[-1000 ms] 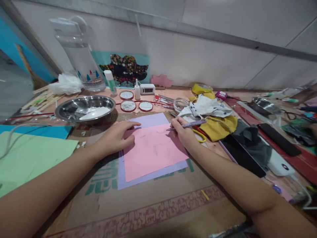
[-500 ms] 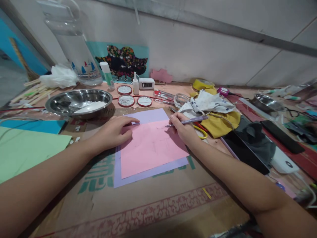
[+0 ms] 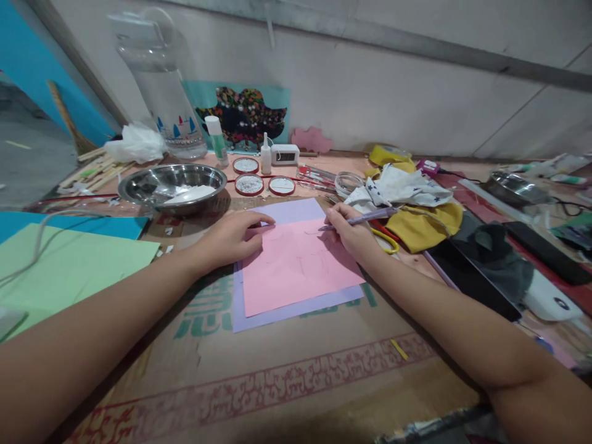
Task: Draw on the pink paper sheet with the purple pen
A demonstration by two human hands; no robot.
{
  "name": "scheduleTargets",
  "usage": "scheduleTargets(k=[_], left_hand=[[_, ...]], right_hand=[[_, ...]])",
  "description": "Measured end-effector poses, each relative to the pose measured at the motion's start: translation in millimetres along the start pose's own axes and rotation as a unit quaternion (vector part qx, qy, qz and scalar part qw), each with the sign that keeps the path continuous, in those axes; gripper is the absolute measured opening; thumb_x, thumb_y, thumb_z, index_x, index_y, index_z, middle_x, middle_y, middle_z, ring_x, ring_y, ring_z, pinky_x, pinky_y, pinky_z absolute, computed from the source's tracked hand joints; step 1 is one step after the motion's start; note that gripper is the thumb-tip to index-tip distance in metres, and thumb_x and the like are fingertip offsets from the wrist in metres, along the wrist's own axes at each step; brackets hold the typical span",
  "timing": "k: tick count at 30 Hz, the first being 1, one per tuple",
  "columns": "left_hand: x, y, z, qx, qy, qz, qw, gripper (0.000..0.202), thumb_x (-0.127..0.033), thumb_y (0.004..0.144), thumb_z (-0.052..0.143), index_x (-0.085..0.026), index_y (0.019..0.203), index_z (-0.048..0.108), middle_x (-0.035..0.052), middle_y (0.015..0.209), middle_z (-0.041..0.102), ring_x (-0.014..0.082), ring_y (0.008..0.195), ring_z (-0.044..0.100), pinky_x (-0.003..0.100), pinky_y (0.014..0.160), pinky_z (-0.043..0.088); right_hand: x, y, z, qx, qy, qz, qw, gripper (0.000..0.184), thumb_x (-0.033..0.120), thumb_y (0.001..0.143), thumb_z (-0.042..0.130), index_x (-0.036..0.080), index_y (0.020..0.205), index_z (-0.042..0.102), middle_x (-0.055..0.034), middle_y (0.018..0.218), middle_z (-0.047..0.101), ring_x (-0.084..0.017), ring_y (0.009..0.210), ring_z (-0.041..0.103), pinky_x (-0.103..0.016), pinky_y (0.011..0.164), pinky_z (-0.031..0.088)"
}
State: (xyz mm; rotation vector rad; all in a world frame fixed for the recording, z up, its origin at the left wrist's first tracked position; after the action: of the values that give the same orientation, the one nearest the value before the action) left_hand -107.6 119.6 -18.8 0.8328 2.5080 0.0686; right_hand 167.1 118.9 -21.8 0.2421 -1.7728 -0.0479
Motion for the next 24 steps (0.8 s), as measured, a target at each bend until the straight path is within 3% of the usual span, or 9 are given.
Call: scheduleTargets(k=[18, 24], left_hand=[[-7, 5, -0.1, -0.003, 0.001, -0.022, 1.0, 0.041, -0.028, 0.082, 0.049, -0.019, 0.117, 0.068, 0.0081, 0.12, 0.073, 0.0264, 0.109, 0.066, 0.041, 0.098, 0.047], [-11, 6, -2.3, -0.009, 0.004, -0.041, 0.999, 0.044, -0.029, 0.08, 0.052, -0.02, 0.12, 0.066, 0.007, 0.108, 0.075, 0.0257, 0.1, 0.067, 0.039, 0.094, 0.049]], right_hand=[[4, -2, -1, -0.01, -0.012, -0.019, 1.0, 0.036, 0.054, 0.091, 0.057, 0.023, 0.073, 0.052, 0.0072, 0.045, 0.045, -0.009, 0.039, 0.041, -0.023, 0.042, 0.03], [32, -10, -9, -0.007, -0.12, -0.08, 0.99, 0.027, 0.042, 0.09, 0.063, 0.02, 0.076, 0.057, 0.0018, 0.061, 0.058, -0.011, 0.053, 0.051, -0.024, 0.05, 0.037]])
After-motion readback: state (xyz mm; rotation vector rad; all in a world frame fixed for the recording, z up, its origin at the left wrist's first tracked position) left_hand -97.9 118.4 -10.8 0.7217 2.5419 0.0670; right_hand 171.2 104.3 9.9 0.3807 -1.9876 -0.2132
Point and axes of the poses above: each hand's wrist, its own y-axis towards the middle knuckle, its own z-axis out of the palm, x = y × z, the point moved 1 cm from there along y, towards the middle knuckle
